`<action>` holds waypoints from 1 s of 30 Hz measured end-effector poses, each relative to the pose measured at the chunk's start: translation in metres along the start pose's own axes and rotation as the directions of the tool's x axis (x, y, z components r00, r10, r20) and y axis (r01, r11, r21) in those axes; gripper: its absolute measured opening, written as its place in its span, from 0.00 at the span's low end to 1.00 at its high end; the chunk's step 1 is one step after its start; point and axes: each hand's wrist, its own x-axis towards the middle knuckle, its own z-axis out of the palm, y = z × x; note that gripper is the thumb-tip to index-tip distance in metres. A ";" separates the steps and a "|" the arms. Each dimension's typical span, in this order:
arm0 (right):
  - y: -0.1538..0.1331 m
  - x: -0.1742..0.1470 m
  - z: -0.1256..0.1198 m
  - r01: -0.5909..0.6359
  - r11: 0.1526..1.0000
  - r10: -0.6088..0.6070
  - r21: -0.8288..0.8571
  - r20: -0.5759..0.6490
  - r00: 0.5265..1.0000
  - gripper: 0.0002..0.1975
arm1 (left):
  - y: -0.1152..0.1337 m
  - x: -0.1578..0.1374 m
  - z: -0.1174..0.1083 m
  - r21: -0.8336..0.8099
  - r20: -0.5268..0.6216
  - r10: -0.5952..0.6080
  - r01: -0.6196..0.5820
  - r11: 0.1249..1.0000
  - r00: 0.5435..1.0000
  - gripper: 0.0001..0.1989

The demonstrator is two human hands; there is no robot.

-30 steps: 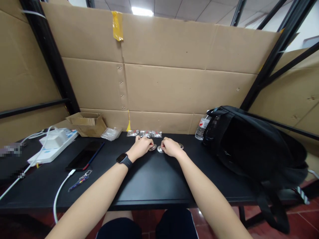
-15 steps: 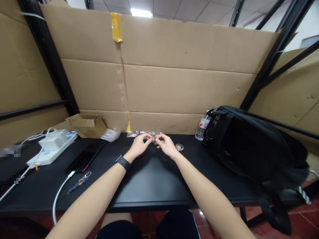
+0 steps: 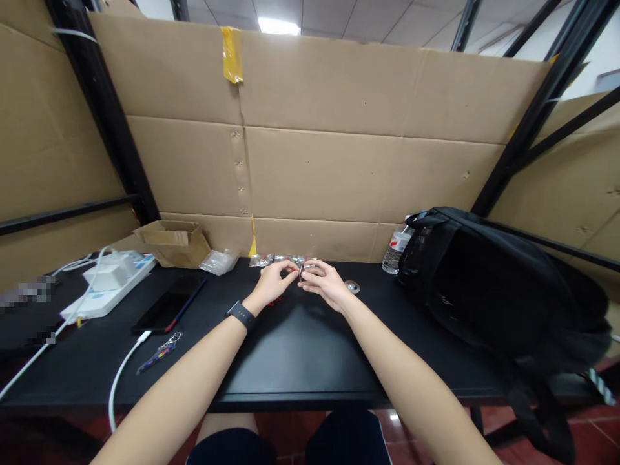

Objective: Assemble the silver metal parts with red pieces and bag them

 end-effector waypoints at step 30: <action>-0.016 0.005 -0.021 0.060 0.995 -0.073 -0.079 -0.169 0.983 0.25 | -0.085 -0.022 -0.124 0.221 -0.665 -0.575 0.861 0.458 0.477 0.11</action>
